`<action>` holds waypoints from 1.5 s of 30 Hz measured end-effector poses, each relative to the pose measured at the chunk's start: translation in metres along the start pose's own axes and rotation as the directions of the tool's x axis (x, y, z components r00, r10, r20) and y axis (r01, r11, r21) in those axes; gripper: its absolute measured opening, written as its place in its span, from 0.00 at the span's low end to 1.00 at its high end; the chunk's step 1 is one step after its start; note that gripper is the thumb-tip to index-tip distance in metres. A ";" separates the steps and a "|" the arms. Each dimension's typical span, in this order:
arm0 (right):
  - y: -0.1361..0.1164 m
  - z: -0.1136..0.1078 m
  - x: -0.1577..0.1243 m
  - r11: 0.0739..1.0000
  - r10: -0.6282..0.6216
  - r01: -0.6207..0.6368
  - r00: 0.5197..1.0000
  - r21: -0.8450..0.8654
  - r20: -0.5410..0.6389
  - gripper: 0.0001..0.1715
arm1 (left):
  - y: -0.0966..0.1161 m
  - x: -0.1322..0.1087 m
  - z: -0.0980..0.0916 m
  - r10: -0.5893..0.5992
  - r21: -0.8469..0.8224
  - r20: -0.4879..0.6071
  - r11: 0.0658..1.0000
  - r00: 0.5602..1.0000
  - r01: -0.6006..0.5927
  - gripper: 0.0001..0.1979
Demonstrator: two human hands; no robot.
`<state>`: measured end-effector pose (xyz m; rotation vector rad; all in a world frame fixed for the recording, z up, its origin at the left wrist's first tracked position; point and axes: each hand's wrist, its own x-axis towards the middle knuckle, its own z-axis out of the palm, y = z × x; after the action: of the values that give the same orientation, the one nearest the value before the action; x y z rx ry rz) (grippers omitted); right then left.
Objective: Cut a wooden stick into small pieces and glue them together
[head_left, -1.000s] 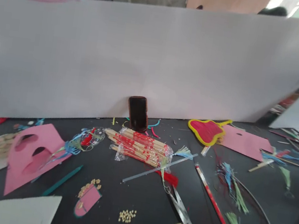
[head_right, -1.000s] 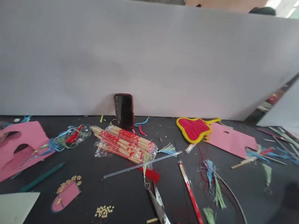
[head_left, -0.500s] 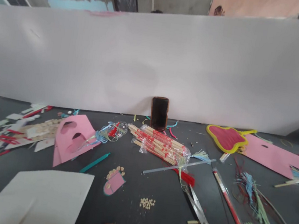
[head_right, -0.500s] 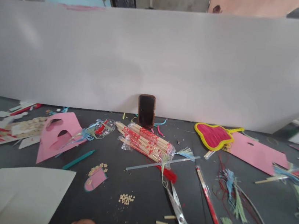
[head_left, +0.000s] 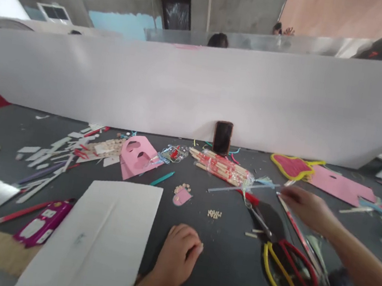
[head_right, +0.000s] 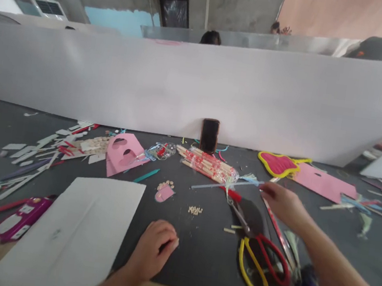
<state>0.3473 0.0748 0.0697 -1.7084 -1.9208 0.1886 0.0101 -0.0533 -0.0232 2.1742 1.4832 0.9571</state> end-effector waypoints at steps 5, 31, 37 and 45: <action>-0.076 0.076 -0.047 0.973 -0.217 0.173 0.909 0.151 0.355 0.06 | 0.006 -0.004 -0.008 -0.026 -0.109 -0.027 0.994 0.999 0.023 0.07; -0.125 0.092 -0.098 0.981 0.001 -0.060 0.953 0.186 0.303 0.18 | 0.006 -0.018 -0.044 -0.089 -0.260 -0.083 0.963 0.993 0.064 0.04; -0.167 0.078 -0.138 0.926 -0.142 -0.023 0.904 0.378 0.403 0.17 | 0.015 -0.015 -0.042 0.018 -0.161 -0.065 0.986 0.998 -0.029 0.05; -0.162 0.081 -0.162 0.969 -0.032 -0.038 0.960 0.244 0.277 0.11 | 0.018 -0.026 -0.052 0.150 0.128 0.023 0.980 0.988 -0.152 0.11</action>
<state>0.1723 -0.0873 0.0255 -1.5831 -1.9933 0.6751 -0.0195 -0.0884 0.0162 2.4105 1.4273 0.9146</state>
